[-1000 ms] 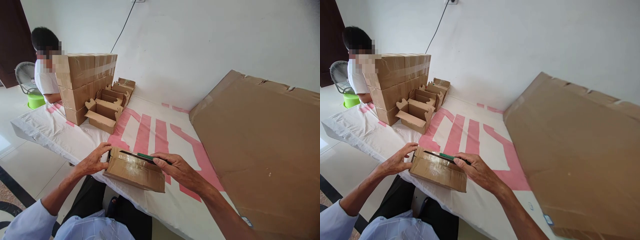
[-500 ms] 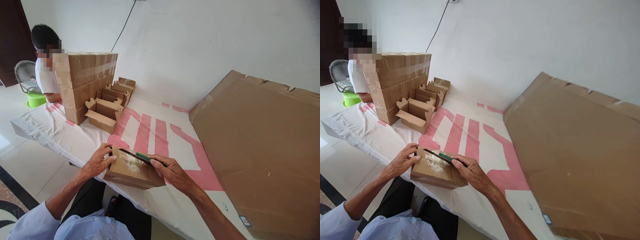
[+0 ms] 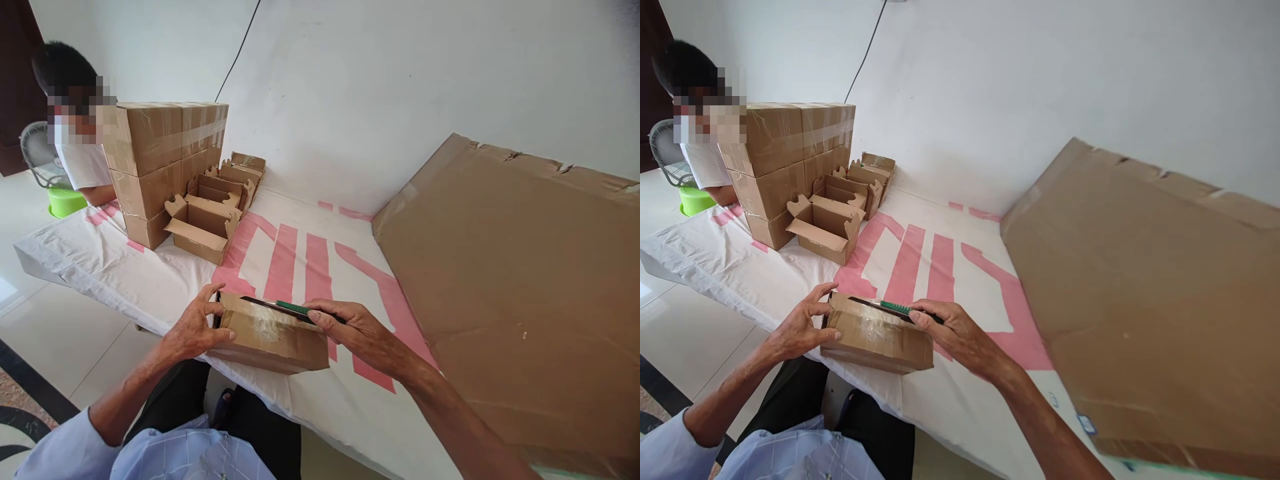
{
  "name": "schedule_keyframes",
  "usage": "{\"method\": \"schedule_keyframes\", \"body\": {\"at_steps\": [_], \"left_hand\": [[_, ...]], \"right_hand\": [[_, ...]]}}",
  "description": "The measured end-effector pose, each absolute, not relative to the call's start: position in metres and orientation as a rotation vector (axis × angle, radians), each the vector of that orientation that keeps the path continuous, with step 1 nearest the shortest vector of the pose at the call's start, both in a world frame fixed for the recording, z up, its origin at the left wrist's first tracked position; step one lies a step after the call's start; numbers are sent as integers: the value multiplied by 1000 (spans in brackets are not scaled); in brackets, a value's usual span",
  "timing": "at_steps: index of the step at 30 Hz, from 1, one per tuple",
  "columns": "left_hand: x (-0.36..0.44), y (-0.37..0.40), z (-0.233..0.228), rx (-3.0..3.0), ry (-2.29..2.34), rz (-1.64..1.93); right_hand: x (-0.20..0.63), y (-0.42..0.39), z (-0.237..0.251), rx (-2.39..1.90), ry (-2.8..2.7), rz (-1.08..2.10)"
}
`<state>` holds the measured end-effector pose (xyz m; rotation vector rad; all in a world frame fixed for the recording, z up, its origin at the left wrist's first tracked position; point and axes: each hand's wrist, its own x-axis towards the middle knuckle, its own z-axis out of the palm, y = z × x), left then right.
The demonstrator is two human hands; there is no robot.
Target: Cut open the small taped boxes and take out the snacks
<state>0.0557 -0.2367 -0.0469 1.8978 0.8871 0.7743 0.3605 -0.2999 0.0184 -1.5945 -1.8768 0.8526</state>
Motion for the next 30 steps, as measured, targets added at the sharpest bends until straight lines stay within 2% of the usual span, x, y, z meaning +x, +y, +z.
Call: {"method": "schedule_keyframes", "body": {"at_steps": [8,19,30], "left_hand": [[62,-249,-40,2128,1071,897],[64,-263,-47,2346,1123,862],[59,-270,-53,2388,1130,928]], "right_hand": [[368,-300,29,-1584,-1963,922],[372,-300,42,-1619,-2002,806],[364,-287,56,-1680,-2153,947]]}}
